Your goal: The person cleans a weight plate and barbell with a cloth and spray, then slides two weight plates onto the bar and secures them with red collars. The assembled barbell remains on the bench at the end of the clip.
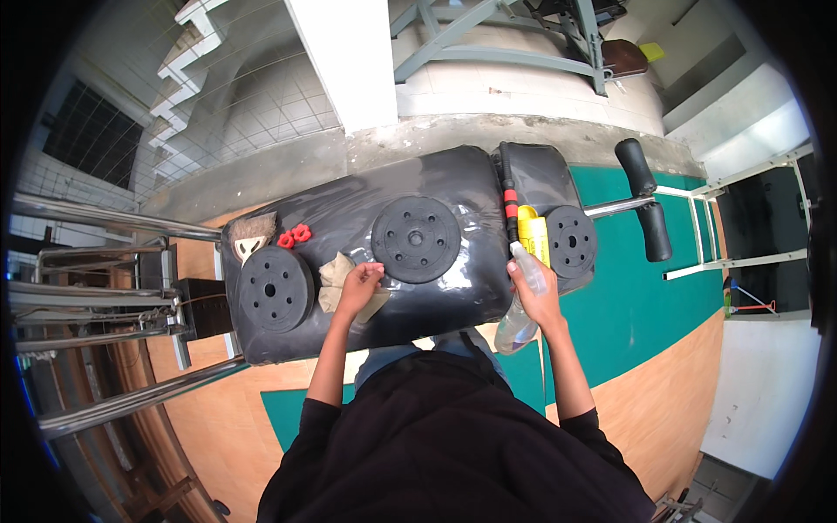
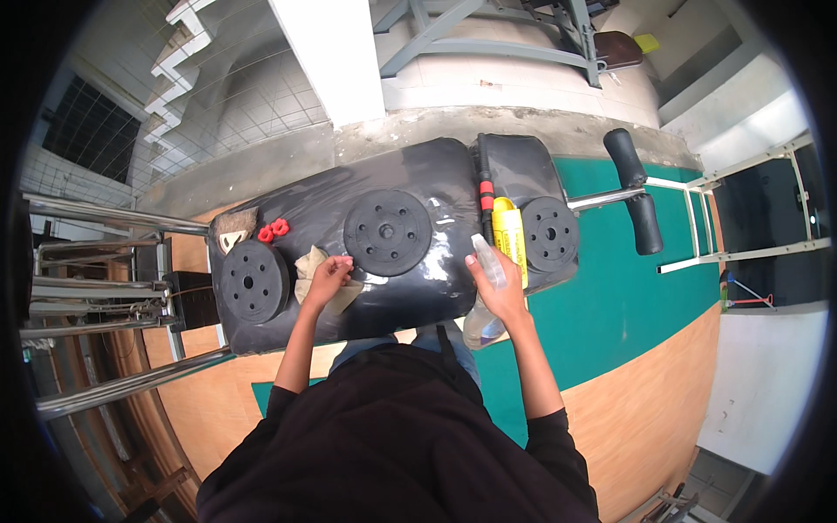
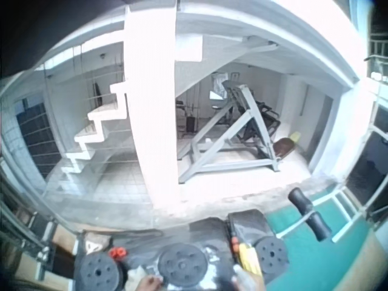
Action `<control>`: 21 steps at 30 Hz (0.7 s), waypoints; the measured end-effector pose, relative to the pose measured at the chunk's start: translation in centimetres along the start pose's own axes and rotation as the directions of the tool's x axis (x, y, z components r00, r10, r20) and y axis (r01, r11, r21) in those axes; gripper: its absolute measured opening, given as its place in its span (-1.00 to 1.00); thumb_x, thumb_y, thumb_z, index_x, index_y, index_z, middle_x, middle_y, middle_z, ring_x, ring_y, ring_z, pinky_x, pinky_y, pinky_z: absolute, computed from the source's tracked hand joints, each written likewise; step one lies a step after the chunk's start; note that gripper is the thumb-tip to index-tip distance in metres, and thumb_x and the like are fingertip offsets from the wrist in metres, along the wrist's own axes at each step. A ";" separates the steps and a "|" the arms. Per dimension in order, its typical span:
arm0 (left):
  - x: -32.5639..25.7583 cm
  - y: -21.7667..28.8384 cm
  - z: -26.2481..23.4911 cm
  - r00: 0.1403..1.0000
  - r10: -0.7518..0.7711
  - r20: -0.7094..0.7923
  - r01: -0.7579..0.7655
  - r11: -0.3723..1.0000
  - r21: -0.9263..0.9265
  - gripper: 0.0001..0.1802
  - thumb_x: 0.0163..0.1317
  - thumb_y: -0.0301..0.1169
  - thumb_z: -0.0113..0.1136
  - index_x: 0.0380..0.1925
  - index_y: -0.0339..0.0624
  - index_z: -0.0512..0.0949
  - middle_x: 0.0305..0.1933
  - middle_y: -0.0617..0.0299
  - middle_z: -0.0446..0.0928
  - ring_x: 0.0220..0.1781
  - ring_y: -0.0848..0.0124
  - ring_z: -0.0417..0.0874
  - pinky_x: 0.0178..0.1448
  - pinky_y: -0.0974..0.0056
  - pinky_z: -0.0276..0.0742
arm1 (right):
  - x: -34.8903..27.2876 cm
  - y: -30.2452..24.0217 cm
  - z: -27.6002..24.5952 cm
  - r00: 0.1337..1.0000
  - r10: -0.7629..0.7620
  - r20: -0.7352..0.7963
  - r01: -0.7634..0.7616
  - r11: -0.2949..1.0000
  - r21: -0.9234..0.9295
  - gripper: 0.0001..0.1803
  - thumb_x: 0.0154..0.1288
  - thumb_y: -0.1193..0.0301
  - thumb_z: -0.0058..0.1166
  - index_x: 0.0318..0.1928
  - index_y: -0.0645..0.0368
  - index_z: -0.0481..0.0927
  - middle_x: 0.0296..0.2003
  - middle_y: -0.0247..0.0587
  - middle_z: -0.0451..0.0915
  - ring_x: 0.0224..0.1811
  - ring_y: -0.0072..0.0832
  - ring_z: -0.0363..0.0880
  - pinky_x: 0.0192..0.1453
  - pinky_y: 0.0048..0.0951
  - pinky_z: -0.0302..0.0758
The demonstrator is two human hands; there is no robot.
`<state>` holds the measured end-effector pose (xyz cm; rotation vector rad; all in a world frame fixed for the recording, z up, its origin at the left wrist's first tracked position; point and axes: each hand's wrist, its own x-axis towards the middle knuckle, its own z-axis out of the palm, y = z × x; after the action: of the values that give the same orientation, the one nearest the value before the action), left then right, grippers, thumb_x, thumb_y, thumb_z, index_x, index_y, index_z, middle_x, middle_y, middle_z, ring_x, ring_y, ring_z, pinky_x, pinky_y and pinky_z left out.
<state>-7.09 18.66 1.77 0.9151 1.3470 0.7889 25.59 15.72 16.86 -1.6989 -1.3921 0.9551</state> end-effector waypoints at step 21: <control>3.1 4.8 11.6 1.000 -0.012 -0.008 0.012 1.000 0.004 -0.77 0.32 -0.36 0.09 -0.08 -0.21 0.52 -0.28 0.33 0.57 -0.40 0.64 0.49 -0.31 0.52 0.38 | 33.2 24.0 -15.7 0.636 0.551 -0.541 -0.175 0.785 0.594 0.01 -0.08 -0.04 0.41 0.14 0.44 0.19 -0.14 -0.03 0.51 -0.17 -0.30 0.51 -0.04 -0.31 0.48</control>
<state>4.91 22.51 4.61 0.9067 1.3603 0.7817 54.69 43.61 -0.33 -1.6941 -0.2366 0.6693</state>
